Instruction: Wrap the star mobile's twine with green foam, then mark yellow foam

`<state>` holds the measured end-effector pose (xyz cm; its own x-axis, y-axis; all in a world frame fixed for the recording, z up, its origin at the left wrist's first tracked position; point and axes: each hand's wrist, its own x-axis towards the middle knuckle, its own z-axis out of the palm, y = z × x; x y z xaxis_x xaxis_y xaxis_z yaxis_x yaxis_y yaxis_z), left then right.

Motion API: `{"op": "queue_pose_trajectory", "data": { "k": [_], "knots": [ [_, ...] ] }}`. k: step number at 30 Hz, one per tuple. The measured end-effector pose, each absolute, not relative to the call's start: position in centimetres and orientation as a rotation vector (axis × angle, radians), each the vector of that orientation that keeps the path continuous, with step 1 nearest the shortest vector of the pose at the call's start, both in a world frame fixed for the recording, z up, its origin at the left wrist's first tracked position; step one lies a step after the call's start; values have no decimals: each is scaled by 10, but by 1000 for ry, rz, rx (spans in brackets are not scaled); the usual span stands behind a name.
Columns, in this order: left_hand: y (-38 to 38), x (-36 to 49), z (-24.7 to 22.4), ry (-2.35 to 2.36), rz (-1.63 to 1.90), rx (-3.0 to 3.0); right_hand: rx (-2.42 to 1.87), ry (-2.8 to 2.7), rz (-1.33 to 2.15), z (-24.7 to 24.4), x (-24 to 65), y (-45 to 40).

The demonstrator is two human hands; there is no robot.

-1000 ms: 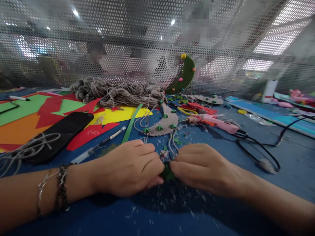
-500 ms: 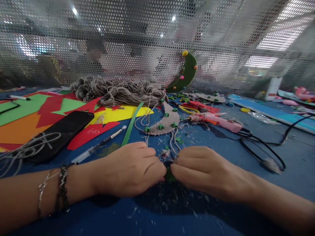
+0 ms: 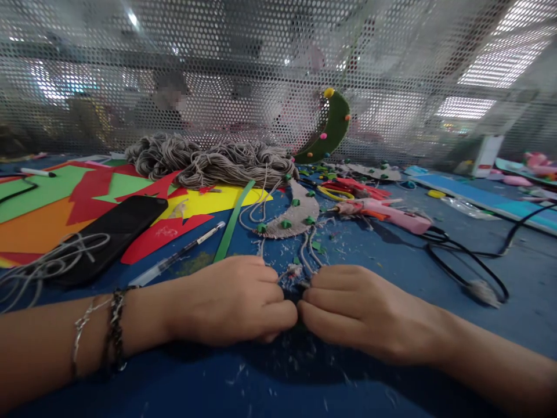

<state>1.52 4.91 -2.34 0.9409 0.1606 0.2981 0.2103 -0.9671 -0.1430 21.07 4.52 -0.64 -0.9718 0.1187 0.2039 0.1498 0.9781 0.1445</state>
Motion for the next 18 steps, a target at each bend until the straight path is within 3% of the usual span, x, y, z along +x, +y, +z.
{"op": "queue_pose_trajectory", "data": {
  "k": [18],
  "knots": [
    [46, 17, -24, -464, -568, -2849, -321, -2700, -349, -8, 211, 42]
  ]
}}
